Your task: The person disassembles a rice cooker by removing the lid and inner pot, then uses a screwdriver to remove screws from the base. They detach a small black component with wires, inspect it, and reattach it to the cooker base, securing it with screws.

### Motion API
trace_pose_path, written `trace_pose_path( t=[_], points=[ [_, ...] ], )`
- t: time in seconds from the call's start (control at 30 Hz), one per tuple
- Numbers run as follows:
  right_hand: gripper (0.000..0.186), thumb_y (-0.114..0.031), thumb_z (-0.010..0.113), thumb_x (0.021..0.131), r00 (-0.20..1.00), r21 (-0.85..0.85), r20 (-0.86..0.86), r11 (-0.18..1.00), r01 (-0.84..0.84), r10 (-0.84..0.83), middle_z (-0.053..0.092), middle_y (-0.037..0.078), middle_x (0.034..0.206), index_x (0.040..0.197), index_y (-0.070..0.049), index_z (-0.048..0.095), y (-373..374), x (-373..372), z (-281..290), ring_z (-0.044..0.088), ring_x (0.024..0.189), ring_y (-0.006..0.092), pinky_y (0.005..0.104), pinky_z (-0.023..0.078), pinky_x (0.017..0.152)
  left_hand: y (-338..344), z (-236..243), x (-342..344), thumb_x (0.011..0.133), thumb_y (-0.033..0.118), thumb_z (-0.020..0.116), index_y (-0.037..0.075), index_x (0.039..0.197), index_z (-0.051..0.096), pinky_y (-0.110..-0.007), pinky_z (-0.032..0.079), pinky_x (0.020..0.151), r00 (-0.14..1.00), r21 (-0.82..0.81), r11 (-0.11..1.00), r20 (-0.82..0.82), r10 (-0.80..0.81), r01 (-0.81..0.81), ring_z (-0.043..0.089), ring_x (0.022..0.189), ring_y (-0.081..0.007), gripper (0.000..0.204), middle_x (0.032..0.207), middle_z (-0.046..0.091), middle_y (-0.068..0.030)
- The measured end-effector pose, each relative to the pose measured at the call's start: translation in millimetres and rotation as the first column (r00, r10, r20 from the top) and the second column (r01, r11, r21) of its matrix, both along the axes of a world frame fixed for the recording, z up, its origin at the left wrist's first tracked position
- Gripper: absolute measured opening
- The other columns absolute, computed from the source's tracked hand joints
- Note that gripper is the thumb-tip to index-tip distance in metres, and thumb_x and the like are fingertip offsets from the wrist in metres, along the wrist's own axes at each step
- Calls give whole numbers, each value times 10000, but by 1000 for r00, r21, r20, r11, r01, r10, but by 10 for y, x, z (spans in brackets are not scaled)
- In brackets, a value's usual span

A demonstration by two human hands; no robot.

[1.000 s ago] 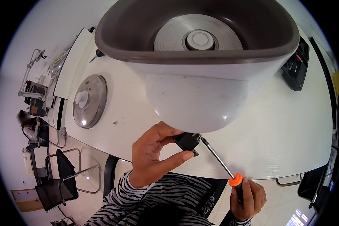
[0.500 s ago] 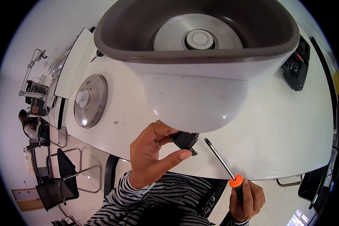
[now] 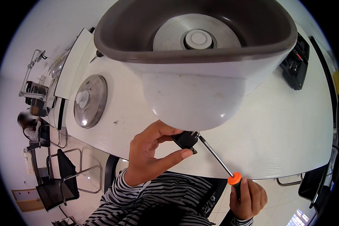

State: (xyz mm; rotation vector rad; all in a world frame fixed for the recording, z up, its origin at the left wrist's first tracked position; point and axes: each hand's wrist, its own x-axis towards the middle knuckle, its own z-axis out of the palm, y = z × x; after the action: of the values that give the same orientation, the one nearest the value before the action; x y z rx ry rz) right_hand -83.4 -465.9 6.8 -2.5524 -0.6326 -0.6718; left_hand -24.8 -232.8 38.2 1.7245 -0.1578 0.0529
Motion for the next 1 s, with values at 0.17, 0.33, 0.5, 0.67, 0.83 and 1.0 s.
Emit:
trace_pose_path(
  t=[0.17, 0.33, 0.5, 0.67, 0.83, 1.0],
  points=[
    [304, -98, 623, 635, 920, 455, -362, 890, 33, 151, 557, 125, 654, 884, 61, 550, -66, 69, -6, 519, 545, 175, 252, 390, 474, 28, 3, 19, 629, -57, 632, -71, 1022, 479, -332, 440, 809, 1000, 7, 1000, -2, -26, 27, 523, 927, -246, 423, 964, 525, -178],
    [306, -149, 603, 677, 658, 688, -674, 608, 396, 334, 564, 125, 637, 872, 78, 542, -20, 94, 173, 507, 523, 124, 216, 398, 490, 33, -9, 22, 640, -68, 621, -71, 1028, 473, -350, 431, 826, 1000, -30, 999, -1, -29, 29, 514, 952, -265, 415, 993, 522, -185],
    [358, -171, 597, 689, 526, 727, -686, 444, 524, 503, 568, 134, 664, 932, 76, 505, 27, 104, 250, 521, 541, 126, 228, 420, 504, 54, -32, 14, 633, -67, 630, -78, 1027, 473, -359, 426, 834, 997, -36, 998, 56, -43, 45, 505, 971, -275, 424, 1035, 510, -191],
    [295, -13, 616, 670, 954, 416, -205, 902, -118, 219, 569, 174, 818, 949, 41, 540, 94, 45, 196, 567, 665, 250, 272, 467, 546, 13, -16, 34, 654, -49, 628, -48, 941, 493, -299, 457, 785, 998, -81, 997, 66, -11, 16, 553, 828, -187, 317, 849, 522, -118],
    [279, -20, 569, 717, 987, -91, 97, 989, -118, 127, 565, 182, 834, 989, 17, 517, 56, 3, 216, 566, 642, 227, 263, 472, 523, -3, 31, 54, 638, -53, 635, -47, 928, 504, -284, 478, 773, 997, -46, 999, 74, -2, 5, 541, 831, -174, 319, 868, 467, -99],
    [262, -17, 656, 563, 982, 216, -52, 962, -167, 182, 576, 163, 669, 807, 13, 567, 16, 20, 32, 552, 534, 212, 253, 444, 479, 66, 63, 83, 632, -53, 637, -41, 925, 506, -276, 484, 773, 995, 62, 997, 80, -51, 46, 535, 828, -170, 321, 860, 445, -94]
  ],
)
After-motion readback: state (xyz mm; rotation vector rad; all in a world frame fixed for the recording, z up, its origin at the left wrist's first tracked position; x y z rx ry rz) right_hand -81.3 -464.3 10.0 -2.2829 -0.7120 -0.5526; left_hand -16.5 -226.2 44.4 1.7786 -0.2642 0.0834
